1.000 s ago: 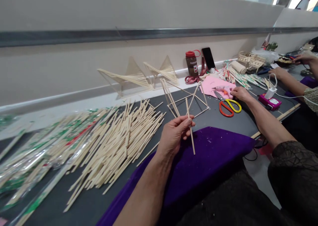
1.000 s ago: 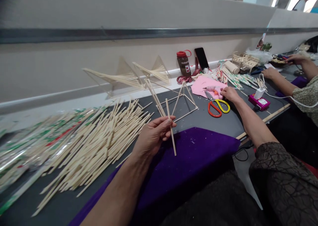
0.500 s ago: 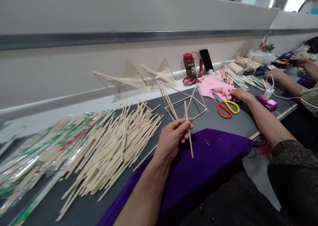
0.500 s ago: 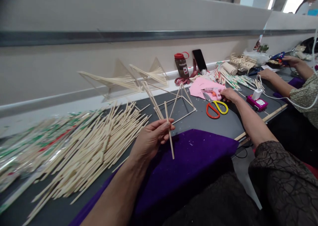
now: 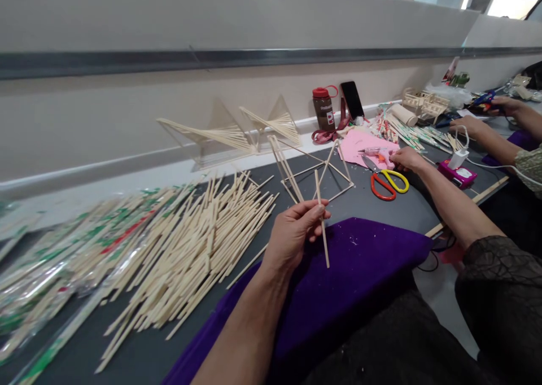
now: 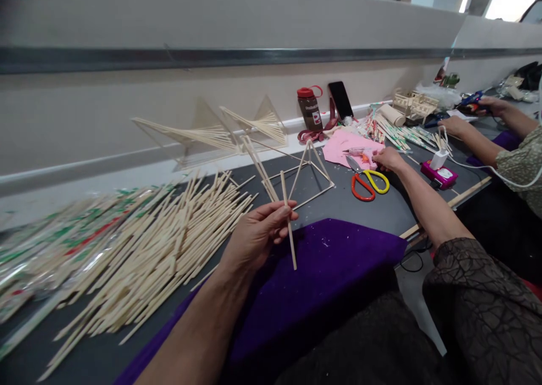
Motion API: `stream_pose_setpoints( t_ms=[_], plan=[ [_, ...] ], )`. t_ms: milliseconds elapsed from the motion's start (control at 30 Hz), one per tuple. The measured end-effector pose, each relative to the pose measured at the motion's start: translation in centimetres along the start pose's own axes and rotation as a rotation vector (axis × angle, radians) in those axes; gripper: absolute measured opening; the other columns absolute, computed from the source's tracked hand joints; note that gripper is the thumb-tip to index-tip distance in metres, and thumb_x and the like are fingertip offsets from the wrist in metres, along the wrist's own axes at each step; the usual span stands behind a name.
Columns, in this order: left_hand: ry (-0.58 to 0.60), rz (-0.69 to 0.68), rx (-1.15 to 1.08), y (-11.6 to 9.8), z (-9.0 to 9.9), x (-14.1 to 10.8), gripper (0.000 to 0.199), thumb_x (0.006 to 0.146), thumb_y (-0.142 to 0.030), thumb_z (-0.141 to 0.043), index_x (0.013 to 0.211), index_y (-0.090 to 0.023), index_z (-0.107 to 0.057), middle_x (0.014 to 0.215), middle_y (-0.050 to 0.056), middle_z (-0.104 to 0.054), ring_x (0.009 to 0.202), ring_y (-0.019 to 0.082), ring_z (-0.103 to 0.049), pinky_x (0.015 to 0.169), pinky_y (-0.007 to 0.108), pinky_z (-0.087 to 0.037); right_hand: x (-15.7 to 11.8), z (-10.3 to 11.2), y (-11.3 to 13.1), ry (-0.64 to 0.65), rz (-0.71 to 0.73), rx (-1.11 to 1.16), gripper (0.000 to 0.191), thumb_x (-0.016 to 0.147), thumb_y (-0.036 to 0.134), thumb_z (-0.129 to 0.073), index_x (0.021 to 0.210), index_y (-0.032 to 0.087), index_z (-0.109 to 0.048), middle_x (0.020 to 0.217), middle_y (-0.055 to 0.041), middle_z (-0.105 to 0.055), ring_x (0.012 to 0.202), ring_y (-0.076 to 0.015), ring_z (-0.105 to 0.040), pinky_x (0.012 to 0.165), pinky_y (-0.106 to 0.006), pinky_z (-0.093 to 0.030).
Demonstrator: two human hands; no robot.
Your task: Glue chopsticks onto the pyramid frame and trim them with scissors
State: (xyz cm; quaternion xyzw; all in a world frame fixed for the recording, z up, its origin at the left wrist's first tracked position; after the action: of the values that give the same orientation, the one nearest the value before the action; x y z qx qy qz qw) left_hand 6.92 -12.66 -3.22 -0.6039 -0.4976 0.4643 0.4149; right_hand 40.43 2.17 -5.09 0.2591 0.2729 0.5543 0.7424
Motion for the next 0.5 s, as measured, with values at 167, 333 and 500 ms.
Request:
stream_pose_setpoints(
  t_ms=[167, 333, 500],
  plan=[
    [-0.006, -0.006, 0.002, -0.1, 0.0, 0.0, 0.039, 0.053, -0.036, -0.090, 0.081, -0.013, -0.076, 0.063, 0.002, -0.068, 0.040, 0.005, -0.047, 0.037, 0.016, -0.028, 0.4, 0.0, 0.2, -0.016, 0.004, -0.087, 0.018, 0.088, 0.020, -0.064, 0.073, 0.012, -0.068, 0.061, -0.0026, -0.064, 0.049, -0.0087, -0.054, 0.047, -0.017, -0.039],
    [-0.007, -0.002, 0.012, -0.1, 0.0, -0.1, 0.040, 0.053, -0.038, -0.090, 0.081, -0.013, -0.075, 0.063, 0.003, -0.068, 0.040, 0.006, -0.047, 0.037, 0.017, -0.027, 1.2, -0.1, 0.7, -0.034, -0.011, -0.199, 0.027, 0.087, 0.034, -0.066, 0.071, 0.013, -0.071, 0.061, -0.0076, -0.065, 0.058, -0.0161, -0.063, 0.054, -0.022, -0.044],
    [-0.009, 0.000, 0.018, 0.0, 0.1, -0.1, 0.044, 0.052, -0.040, -0.090, 0.082, -0.013, -0.075, 0.064, 0.003, -0.069, 0.041, 0.006, -0.047, 0.038, 0.017, -0.028, 1.9, -0.2, 2.2, -0.104, 0.024, -0.267, 0.017, 0.070, 0.030, -0.081, 0.073, 0.015, -0.073, 0.061, -0.0094, -0.066, 0.077, -0.0226, -0.069, 0.060, -0.022, -0.046]
  ],
)
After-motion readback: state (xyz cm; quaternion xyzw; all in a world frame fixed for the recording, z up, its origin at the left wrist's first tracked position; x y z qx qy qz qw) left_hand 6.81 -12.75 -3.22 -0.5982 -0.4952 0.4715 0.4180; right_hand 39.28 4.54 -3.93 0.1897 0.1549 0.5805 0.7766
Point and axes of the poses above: each hand's wrist, its own x-axis towards the middle knuckle, its own z-axis out of the back of the hand, y = z × x, the point moved 4 cm from there along x, towards the middle knuckle
